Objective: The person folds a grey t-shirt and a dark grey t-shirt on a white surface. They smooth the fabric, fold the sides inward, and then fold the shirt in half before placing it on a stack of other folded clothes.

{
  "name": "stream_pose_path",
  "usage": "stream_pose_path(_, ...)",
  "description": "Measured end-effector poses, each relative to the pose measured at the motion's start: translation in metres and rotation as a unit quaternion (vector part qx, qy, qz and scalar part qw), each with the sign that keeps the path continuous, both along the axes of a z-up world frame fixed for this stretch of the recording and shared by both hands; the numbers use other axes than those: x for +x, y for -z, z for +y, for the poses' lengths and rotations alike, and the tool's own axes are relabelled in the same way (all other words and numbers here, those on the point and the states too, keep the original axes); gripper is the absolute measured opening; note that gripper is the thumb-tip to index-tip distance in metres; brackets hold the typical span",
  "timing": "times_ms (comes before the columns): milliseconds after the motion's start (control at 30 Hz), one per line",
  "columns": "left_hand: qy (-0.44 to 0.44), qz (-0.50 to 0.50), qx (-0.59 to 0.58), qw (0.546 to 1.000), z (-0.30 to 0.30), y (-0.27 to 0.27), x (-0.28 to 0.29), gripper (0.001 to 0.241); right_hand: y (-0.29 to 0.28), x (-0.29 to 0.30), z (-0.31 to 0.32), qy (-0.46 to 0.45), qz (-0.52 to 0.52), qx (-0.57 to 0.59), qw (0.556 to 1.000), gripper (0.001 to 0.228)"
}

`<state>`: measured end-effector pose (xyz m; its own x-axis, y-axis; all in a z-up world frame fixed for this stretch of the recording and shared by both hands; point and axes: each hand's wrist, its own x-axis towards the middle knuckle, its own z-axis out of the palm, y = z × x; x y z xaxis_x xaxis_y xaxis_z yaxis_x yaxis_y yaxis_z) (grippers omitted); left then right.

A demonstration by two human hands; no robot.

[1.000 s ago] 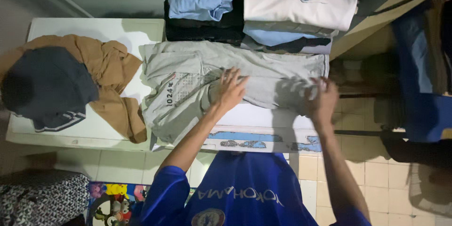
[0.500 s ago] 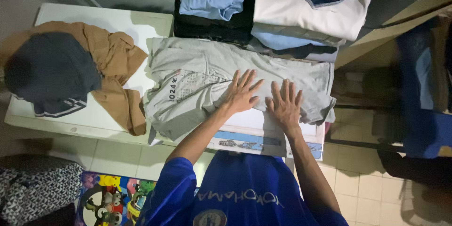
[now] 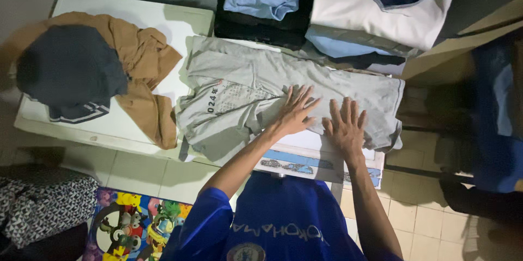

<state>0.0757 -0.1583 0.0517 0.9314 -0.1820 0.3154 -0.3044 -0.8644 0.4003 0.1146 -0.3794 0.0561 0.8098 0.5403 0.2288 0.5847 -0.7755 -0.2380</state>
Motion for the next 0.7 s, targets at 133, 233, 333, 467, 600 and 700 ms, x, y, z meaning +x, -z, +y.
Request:
stream_pose_path(133,-0.023,-0.035,-0.058,0.997,0.009,-0.009,-0.025,0.044,0.003,-0.006,0.003,0.028,0.024,0.015,0.999,0.063)
stream_pose_path(233,-0.049,-0.018,-0.08,0.995,0.03,-0.014,-0.053,0.028,0.012,-0.01,0.017,0.055,-0.036,-0.002,0.998,0.061)
stream_pose_path(333,-0.113,0.08,-0.044,0.989,0.058,-0.019,-0.088,0.018,0.019,-0.025,0.037,0.025,-0.065,0.041,0.997,0.05)
stream_pose_path(467,-0.135,0.063,-0.051,0.988,0.095,-0.029,-0.132,0.024,0.015,-0.055,0.077,-0.059,0.036,0.056,0.996,0.038)
stream_pose_path(600,-0.155,0.225,-0.066,0.96,0.117,-0.035,-0.177,0.045,-0.001,-0.092,0.131,-0.136,0.036,0.11,0.984,0.043)
stream_pose_path(700,-0.151,0.166,-0.039,0.974,0.128,-0.032,-0.206,0.058,-0.017,-0.117,0.169,-0.1,0.043,0.117,0.987,0.054)
